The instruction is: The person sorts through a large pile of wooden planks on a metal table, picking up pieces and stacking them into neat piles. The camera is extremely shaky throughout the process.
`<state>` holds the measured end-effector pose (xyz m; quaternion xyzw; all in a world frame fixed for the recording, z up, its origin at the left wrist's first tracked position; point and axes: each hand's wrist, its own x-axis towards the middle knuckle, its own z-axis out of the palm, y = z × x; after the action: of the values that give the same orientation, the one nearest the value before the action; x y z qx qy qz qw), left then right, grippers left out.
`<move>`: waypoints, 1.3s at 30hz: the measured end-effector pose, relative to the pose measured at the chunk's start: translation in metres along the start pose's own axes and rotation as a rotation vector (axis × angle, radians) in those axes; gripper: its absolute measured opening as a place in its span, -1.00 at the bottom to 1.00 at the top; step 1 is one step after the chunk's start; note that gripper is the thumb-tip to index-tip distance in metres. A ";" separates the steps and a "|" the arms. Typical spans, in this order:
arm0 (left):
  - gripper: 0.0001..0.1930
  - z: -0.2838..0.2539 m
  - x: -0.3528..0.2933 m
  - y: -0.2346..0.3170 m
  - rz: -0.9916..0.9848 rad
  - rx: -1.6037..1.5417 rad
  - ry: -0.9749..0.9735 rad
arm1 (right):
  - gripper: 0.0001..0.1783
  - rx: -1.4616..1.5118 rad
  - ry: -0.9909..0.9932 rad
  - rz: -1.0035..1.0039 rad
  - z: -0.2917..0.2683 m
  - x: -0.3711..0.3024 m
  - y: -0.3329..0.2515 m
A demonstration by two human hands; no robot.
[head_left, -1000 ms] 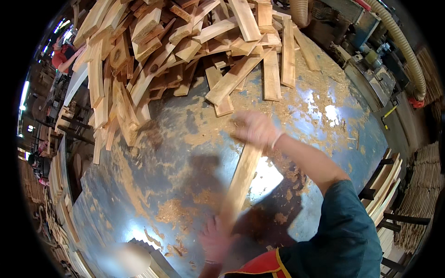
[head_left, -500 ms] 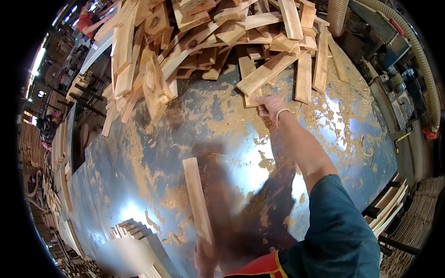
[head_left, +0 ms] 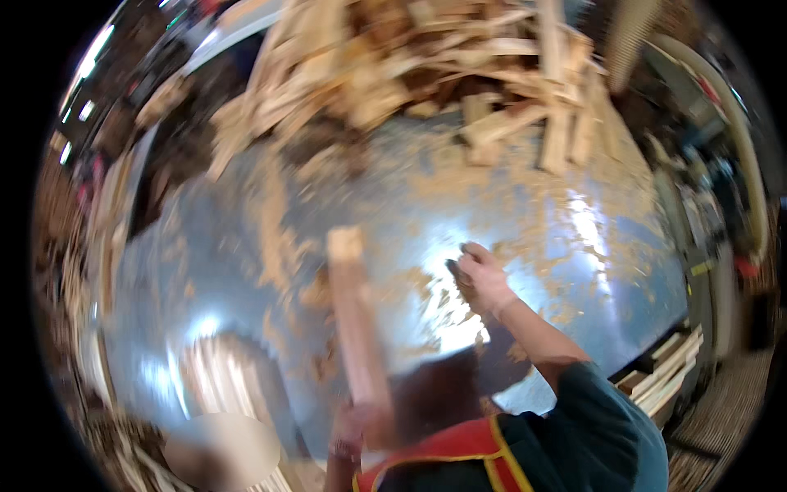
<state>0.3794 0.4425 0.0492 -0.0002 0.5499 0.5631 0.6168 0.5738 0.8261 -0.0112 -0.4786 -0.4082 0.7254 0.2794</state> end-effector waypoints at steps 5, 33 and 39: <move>-0.45 -0.042 -0.051 0.023 0.173 0.691 0.329 | -0.75 -0.149 -0.114 0.111 0.040 -0.146 0.049; -0.48 -0.306 -0.239 -0.059 0.112 0.353 0.784 | -0.30 -0.519 -0.685 0.095 0.416 -0.240 0.178; -0.43 -0.326 -0.104 0.053 0.180 0.568 0.799 | 0.18 -1.257 -0.811 -0.050 0.428 -0.190 0.185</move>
<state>0.1467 0.1875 0.0238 -0.0006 0.8728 0.3981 0.2825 0.2490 0.4415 0.0075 -0.2335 -0.8275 0.4685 -0.2029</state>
